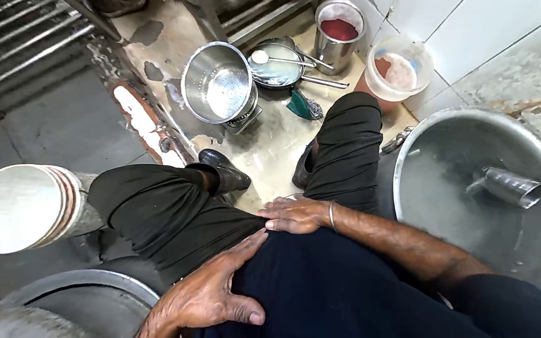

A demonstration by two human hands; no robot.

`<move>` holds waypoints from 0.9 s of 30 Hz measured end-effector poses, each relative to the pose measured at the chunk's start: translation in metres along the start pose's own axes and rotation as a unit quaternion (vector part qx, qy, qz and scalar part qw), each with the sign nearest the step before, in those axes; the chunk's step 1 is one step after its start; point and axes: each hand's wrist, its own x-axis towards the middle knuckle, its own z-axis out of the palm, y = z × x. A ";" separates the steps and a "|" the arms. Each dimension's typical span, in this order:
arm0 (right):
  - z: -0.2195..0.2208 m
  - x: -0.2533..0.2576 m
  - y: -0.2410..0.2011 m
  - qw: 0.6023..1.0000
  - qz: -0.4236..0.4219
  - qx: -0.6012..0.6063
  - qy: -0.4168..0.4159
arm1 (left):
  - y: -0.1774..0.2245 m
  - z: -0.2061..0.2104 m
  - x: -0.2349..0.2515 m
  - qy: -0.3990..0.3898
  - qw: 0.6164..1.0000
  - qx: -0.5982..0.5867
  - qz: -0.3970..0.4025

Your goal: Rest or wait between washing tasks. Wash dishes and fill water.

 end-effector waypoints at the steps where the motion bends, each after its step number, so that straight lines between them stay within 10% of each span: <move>1: 0.001 0.009 0.002 0.999 0.017 -0.031 -0.005 | -0.002 0.002 -0.001 0.006 1.000 -0.006 0.003; 9: -0.007 0.037 0.024 0.957 0.164 -0.236 0.026 | -0.008 0.007 -0.009 0.020 0.999 -0.036 0.014; 18: -0.060 -0.083 -0.015 0.968 -0.123 -0.042 0.212 | -0.021 0.006 -0.005 0.035 0.997 -0.053 0.042; 22: -0.023 -0.136 -0.082 0.927 -0.330 0.168 0.056 | -0.021 0.002 -0.001 0.025 0.998 -0.053 0.019; 27: 0.013 -0.109 -0.060 0.961 -0.252 0.088 0.079 | -0.026 0.000 0.001 0.022 0.998 -0.056 0.023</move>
